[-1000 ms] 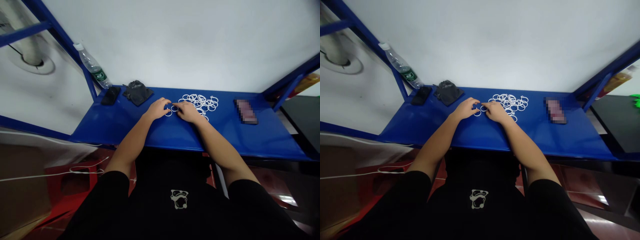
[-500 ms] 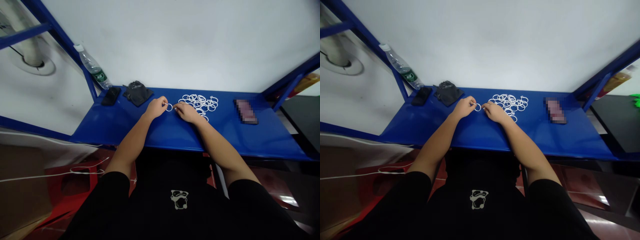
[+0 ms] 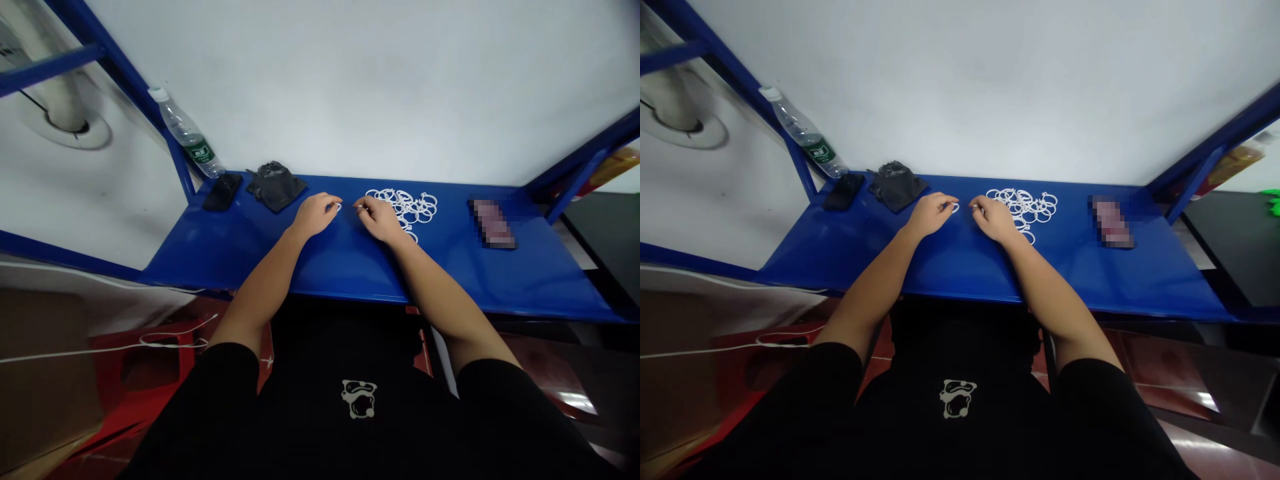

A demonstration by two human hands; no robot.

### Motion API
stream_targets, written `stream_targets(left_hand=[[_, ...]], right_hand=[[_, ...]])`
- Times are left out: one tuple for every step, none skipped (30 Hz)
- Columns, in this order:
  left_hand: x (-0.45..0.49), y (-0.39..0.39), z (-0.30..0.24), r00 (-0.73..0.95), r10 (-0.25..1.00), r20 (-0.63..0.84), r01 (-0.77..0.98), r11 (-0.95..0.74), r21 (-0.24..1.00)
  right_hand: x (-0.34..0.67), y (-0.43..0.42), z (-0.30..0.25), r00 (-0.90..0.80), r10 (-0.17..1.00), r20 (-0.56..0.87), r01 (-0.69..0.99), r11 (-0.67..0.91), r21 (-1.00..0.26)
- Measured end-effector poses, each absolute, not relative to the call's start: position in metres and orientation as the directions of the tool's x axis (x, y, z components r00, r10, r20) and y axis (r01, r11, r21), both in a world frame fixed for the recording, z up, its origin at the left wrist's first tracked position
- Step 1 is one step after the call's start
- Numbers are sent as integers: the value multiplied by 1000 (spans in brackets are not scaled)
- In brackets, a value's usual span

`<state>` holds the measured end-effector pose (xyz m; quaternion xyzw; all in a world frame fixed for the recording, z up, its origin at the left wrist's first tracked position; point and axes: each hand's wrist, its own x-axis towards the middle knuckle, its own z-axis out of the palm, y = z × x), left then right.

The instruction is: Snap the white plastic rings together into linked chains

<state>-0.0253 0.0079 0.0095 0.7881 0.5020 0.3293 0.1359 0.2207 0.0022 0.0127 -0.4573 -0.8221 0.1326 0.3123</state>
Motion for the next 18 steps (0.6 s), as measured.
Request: stream_targets(left_hand=[[-25,8,9,281,881,381,700,-459,546],[-25,8,10,282,881,379,698,-460,548],[-25,8,10,284,882,377,697,-460,551],[-25,8,10,286,883,373,695,-459,553],[-25,7,11,287,884,369,694,-458,556],[-25,7,11,290,885,365,693,-457,558],[-24,6,12,295,884,361,691,-459,558],[-24,6,12,300,884,360,691,-461,557],[-24,5,12,303,882,360,690,-464,556],[-23,5,12,305,880,363,689,-467,554],[-23,5,12,305,879,366,690,-469,551],[-22,5,11,303,878,370,692,-470,548],[-22,5,10,299,878,373,695,-468,545],[-22,5,9,296,879,375,698,-467,543],[-22,6,8,293,879,376,701,-465,540],[-22,6,7,291,879,378,702,-465,539],[-22,7,7,290,878,381,701,-466,540],[-22,7,6,289,876,386,697,-469,543]], right_hand=[[220,2,12,-392,833,391,666,550,-503],[220,2,12,-397,832,389,664,552,-504],[220,2,12,-399,831,388,662,553,-506],[220,2,12,-399,831,387,659,554,-509],[220,2,12,-400,830,388,657,555,-510],[220,3,12,-402,829,388,655,556,-511],[220,3,12,-404,829,388,655,558,-511],[220,3,12,-405,829,386,656,558,-509],[221,3,12,-406,829,384,658,557,-507],[221,4,12,-405,830,383,660,555,-506],[221,4,13,-403,832,382,662,553,-506],[222,4,13,-401,832,383,661,552,-508],[222,5,13,-398,832,386,659,552,-511],[223,5,13,-393,832,391,657,552,-514],[223,5,12,-383,833,399,657,550,-516],[224,6,12,-367,835,410,661,544,-517],[225,6,12,-344,839,422,668,535,-517],[226,7,11,-320,842,435,679,524,-514]])
